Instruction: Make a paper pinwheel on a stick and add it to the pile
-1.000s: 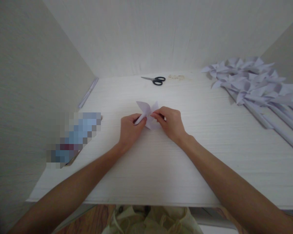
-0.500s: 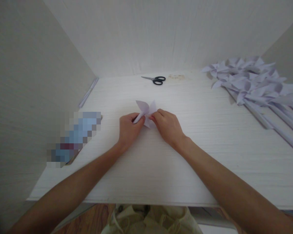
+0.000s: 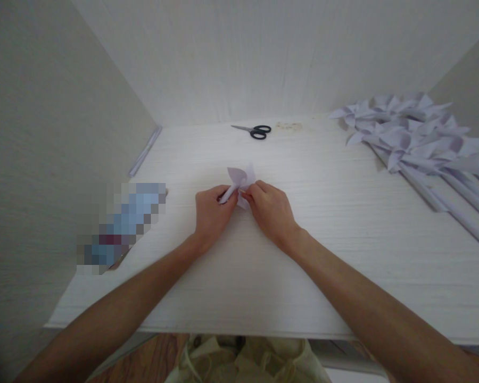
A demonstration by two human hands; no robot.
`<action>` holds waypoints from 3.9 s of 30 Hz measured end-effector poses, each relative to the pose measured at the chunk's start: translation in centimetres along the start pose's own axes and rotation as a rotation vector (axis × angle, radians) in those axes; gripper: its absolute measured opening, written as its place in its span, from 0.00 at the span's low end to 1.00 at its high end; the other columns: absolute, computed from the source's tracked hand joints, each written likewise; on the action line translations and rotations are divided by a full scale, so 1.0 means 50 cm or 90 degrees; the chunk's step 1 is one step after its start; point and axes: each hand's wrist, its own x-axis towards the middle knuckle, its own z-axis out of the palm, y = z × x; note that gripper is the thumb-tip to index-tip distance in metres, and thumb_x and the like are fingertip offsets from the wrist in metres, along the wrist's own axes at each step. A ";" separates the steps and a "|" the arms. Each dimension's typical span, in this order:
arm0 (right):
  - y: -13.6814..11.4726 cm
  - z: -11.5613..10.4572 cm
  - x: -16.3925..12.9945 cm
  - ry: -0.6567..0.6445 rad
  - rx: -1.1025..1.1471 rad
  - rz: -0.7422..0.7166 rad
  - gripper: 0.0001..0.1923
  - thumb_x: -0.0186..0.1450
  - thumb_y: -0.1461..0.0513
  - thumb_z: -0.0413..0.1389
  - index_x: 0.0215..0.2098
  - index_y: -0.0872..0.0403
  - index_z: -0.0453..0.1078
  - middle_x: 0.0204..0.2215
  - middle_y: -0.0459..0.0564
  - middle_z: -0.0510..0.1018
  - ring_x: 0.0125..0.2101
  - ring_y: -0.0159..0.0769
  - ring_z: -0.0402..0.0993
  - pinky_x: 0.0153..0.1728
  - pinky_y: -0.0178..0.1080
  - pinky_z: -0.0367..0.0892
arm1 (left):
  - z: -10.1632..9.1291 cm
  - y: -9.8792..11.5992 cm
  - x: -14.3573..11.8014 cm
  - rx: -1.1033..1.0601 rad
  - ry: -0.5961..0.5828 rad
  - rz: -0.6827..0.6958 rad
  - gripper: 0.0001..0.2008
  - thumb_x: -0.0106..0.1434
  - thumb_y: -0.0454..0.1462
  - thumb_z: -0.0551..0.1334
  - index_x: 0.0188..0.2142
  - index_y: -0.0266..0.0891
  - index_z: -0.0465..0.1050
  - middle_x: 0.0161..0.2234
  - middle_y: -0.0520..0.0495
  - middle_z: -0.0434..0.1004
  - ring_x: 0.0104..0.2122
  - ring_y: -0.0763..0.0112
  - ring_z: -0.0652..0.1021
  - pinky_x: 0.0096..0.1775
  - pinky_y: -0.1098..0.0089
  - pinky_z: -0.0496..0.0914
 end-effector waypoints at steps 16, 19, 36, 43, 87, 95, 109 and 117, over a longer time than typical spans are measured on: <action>0.018 0.001 0.004 0.022 0.065 -0.008 0.10 0.61 0.62 0.48 0.26 0.56 0.68 0.22 0.47 0.71 0.23 0.30 0.65 0.25 0.32 0.57 | -0.003 0.000 0.003 -0.109 0.008 -0.036 0.11 0.54 0.37 0.54 0.26 0.35 0.74 0.20 0.53 0.71 0.21 0.78 0.68 0.23 0.77 0.60; 0.019 0.001 0.003 0.026 0.079 -0.015 0.10 0.61 0.61 0.48 0.27 0.56 0.68 0.22 0.47 0.71 0.22 0.29 0.64 0.25 0.32 0.57 | -0.003 -0.002 0.004 -0.122 0.009 -0.034 0.11 0.54 0.37 0.55 0.26 0.34 0.74 0.19 0.52 0.71 0.20 0.78 0.68 0.23 0.77 0.60; 0.017 0.001 0.003 0.007 0.090 -0.018 0.09 0.60 0.63 0.50 0.26 0.57 0.70 0.21 0.47 0.70 0.23 0.29 0.64 0.25 0.31 0.57 | 0.004 -0.011 0.001 -0.080 -0.005 0.026 0.10 0.55 0.36 0.55 0.27 0.37 0.74 0.20 0.53 0.71 0.21 0.78 0.69 0.23 0.77 0.58; 0.008 -0.003 0.001 0.023 0.082 0.001 0.10 0.60 0.63 0.50 0.25 0.57 0.70 0.20 0.47 0.68 0.21 0.28 0.62 0.23 0.32 0.56 | 0.003 -0.007 0.001 -0.046 -0.025 0.013 0.10 0.54 0.36 0.54 0.28 0.38 0.75 0.21 0.53 0.72 0.22 0.77 0.69 0.24 0.77 0.61; -0.011 -0.018 -0.003 0.052 0.059 0.068 0.08 0.55 0.67 0.51 0.19 0.56 0.65 0.19 0.46 0.71 0.20 0.28 0.63 0.22 0.32 0.54 | 0.002 0.002 -0.015 -0.028 0.099 0.200 0.10 0.51 0.35 0.58 0.33 0.36 0.74 0.28 0.47 0.78 0.27 0.74 0.76 0.34 0.74 0.71; -0.004 -0.022 -0.004 -0.043 0.096 -0.019 0.10 0.59 0.69 0.44 0.30 0.57 0.67 0.24 0.49 0.73 0.24 0.30 0.66 0.26 0.32 0.58 | -0.001 0.001 -0.015 -0.029 0.074 0.198 0.11 0.53 0.38 0.56 0.33 0.36 0.73 0.30 0.46 0.78 0.29 0.73 0.76 0.35 0.73 0.70; -0.002 -0.024 -0.003 0.020 0.051 -0.002 0.09 0.59 0.65 0.49 0.22 0.56 0.64 0.21 0.47 0.70 0.21 0.28 0.63 0.23 0.32 0.55 | -0.012 0.000 -0.018 -0.061 0.010 0.219 0.13 0.55 0.35 0.53 0.37 0.36 0.72 0.36 0.44 0.77 0.34 0.72 0.75 0.40 0.72 0.68; -0.001 -0.022 -0.004 -0.050 0.136 -0.049 0.11 0.60 0.69 0.43 0.34 0.57 0.66 0.29 0.51 0.73 0.27 0.30 0.67 0.28 0.32 0.61 | -0.011 0.005 -0.018 -0.043 0.026 0.210 0.13 0.57 0.37 0.52 0.35 0.35 0.73 0.33 0.45 0.77 0.32 0.74 0.76 0.38 0.75 0.68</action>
